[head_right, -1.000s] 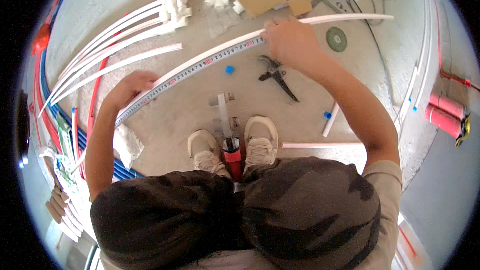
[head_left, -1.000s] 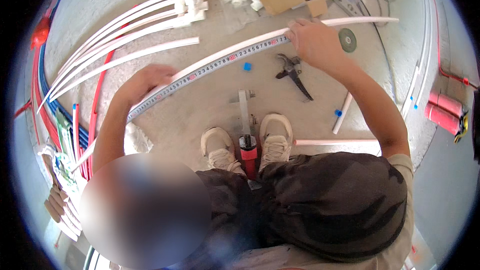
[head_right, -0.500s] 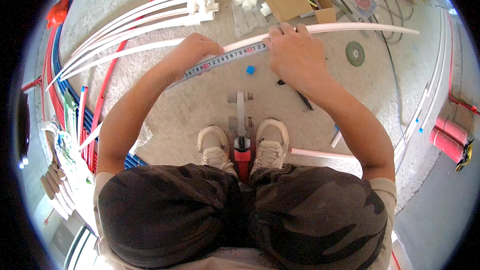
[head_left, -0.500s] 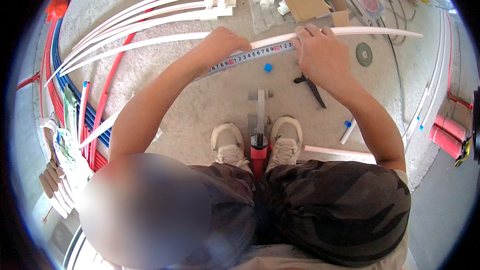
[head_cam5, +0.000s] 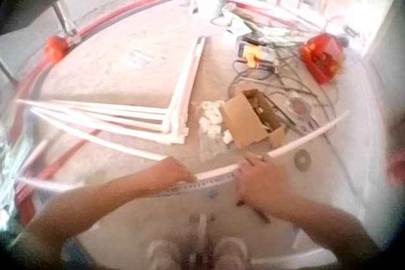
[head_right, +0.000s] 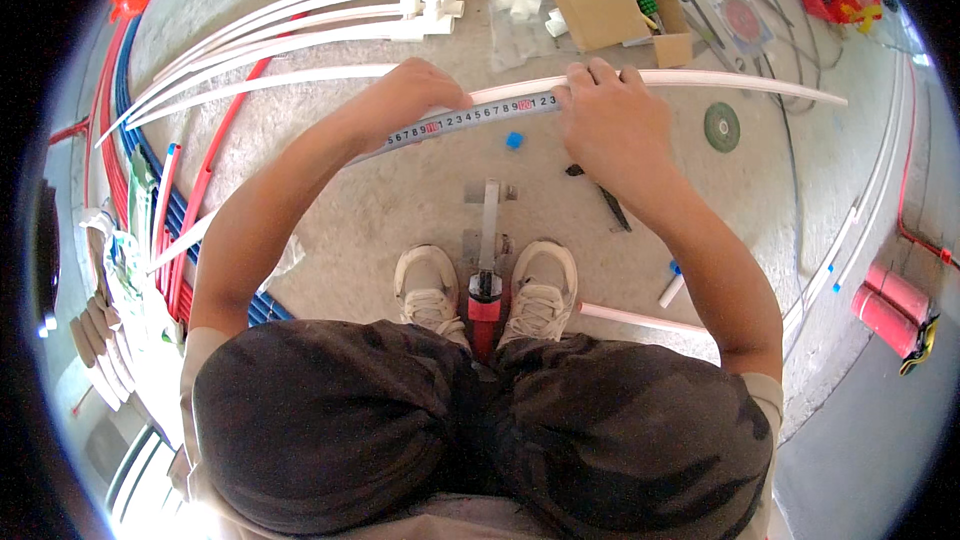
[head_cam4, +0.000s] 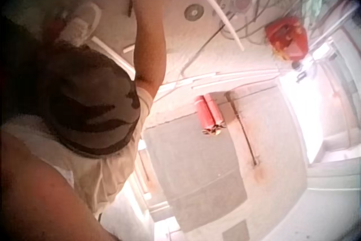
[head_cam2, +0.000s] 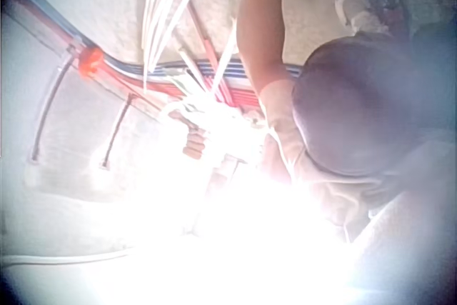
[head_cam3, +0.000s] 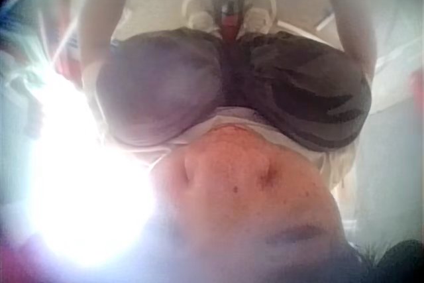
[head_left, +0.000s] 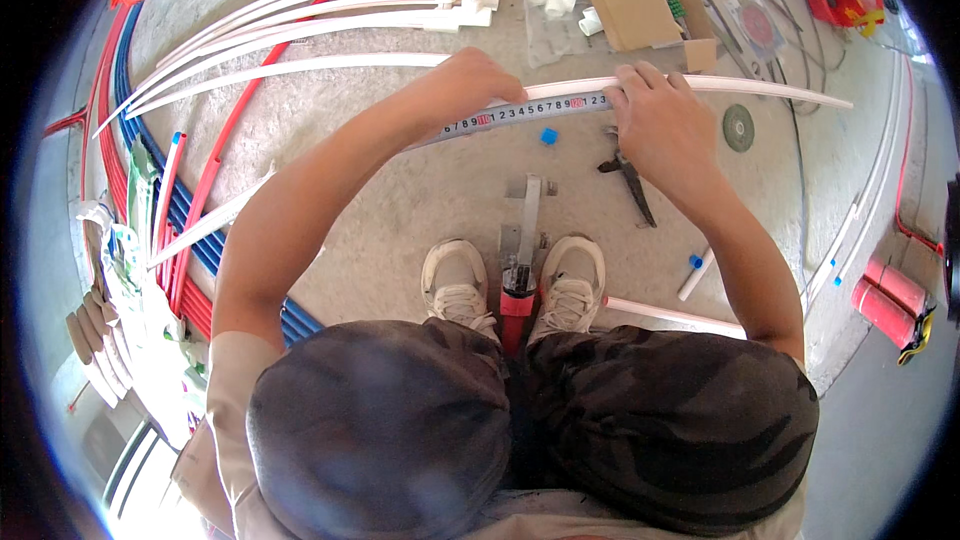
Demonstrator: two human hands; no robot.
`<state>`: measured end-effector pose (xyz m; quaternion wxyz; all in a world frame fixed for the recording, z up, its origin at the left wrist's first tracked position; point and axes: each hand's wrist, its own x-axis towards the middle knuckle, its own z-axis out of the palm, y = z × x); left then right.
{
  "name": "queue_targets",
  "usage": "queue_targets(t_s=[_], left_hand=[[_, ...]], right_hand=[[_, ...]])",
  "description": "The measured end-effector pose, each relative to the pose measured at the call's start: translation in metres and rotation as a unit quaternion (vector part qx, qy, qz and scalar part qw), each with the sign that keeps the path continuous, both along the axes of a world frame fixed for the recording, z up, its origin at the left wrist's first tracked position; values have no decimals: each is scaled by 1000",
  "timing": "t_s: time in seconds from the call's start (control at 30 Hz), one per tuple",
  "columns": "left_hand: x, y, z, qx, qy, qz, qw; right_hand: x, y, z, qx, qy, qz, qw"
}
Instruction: The person measures and cuts white PVC pipes using a tape measure and a pipe cutter. They then retrieve white plastic fittings from a cardboard box and connect the cut pipes to the fittings to assemble a structure.
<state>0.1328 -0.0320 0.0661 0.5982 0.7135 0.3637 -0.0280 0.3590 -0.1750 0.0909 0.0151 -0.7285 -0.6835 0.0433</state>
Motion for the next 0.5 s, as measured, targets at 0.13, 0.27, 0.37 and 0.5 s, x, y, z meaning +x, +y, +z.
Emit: queue_targets(t_s=[0.13,0.27,0.37,0.5], left_hand=[[3,-1,-3,3,27,8,1000],[11,-1,1,86,21,-46,995],[17,-7,1,162,99,-19,982],[15,8,5,390,61,-35,918]], right_hand=[[-2,-1,1,-17,6,-11,1000],[2,-6,-3,-19,26,-24,999],[3,-13,5,6,141,-28,990],[-11,-22,28,-133,224,-76,962]])
